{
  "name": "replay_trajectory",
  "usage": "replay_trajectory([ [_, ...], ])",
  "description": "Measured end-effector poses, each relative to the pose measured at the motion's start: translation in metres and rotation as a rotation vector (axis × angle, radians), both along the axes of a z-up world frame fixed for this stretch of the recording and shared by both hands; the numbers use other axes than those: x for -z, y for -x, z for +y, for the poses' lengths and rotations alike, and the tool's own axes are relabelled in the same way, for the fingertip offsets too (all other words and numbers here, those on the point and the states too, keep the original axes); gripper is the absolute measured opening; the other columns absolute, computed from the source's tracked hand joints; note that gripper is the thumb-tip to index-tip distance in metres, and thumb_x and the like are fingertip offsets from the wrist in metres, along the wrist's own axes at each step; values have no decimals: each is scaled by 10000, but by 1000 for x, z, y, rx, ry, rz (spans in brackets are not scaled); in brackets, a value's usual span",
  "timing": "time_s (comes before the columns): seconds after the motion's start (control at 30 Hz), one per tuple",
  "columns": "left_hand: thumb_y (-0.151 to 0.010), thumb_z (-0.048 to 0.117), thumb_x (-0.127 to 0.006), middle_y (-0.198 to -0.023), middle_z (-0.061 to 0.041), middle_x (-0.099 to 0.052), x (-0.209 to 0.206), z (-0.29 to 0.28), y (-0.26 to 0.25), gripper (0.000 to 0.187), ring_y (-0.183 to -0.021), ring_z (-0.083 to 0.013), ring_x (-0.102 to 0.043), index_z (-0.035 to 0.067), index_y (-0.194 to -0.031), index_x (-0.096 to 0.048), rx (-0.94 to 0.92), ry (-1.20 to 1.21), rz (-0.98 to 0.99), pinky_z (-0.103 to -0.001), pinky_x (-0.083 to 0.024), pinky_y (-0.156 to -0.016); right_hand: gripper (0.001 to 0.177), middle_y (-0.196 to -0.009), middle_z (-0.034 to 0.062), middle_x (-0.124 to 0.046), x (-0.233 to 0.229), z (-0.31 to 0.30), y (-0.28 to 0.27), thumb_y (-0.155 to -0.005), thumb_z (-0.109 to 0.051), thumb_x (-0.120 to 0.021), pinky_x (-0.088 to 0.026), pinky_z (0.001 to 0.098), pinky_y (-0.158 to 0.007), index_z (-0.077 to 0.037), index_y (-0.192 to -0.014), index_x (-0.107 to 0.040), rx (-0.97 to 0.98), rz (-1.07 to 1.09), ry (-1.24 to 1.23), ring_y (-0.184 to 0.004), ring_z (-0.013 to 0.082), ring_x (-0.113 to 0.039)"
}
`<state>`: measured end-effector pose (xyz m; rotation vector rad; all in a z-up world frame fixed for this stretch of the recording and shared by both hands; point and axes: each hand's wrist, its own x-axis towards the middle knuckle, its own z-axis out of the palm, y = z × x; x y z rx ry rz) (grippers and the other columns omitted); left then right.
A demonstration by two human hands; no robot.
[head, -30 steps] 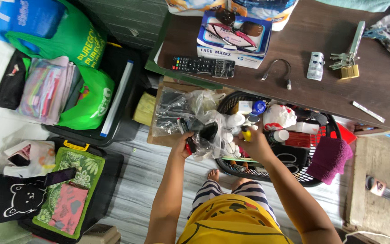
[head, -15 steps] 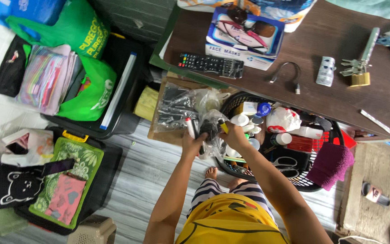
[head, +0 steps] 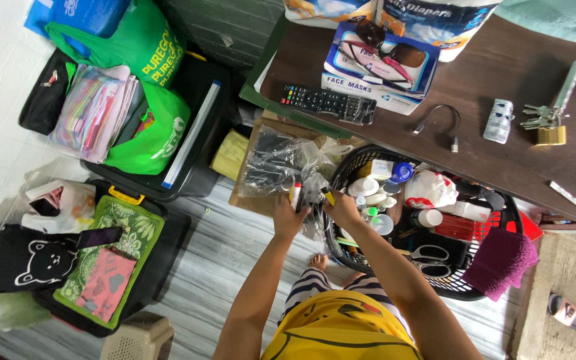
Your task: The person organizes several markers, medicine bottles, and small containers on a desk and in a bin before packing away pouches and pieces of clothing into a green bag.
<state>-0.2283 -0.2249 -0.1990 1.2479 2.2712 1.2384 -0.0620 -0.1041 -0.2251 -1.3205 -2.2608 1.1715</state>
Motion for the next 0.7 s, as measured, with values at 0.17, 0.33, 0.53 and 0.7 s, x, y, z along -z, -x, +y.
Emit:
replay_trajectory([
  [0.17, -702, 301, -904, -999, -212, -687, -3, -5, -16, 625, -899, -408, -704, 16, -1135, -554, -13, 249, -388, -482, -554, -799, 313, -766, 193, -705, -13, -7, 3, -775, -198, -836, -523, 468, -664, -53, -955, -624, -49, -66, 85, -720, 388, -693],
  [0.33, -638, 206, -938, -974, -269, -652, 21, 12, -12, 623, -884, -470, -641, -28, -1078, -565, -71, 49, -110, -526, -527, -746, 292, -745, 162, -716, -17, -3, 10, -752, -173, -856, -535, 439, -641, -50, -912, -646, -60, -49, 118, -686, 338, -700],
  [0.53, -717, 178, -831, -914, -252, -724, 33, 25, -3, 526, -875, -453, -702, -2, -1141, -577, -65, 262, -204, -512, -561, -778, 230, -783, 113, -759, -4, 7, 13, -780, -145, -781, -570, 419, -644, -49, -938, -645, 49, -28, 353, -706, 293, -750],
  [0.7, -716, 227, -809, -860, -236, -734, 16, 20, -13, 474, -808, -422, -730, 10, -1097, -628, 55, 255, -267, -479, -584, -725, 289, -820, 186, -734, 5, 10, 28, -760, -129, -820, -536, 443, -663, -26, -972, -653, 122, -32, 56, -747, 346, -704],
])
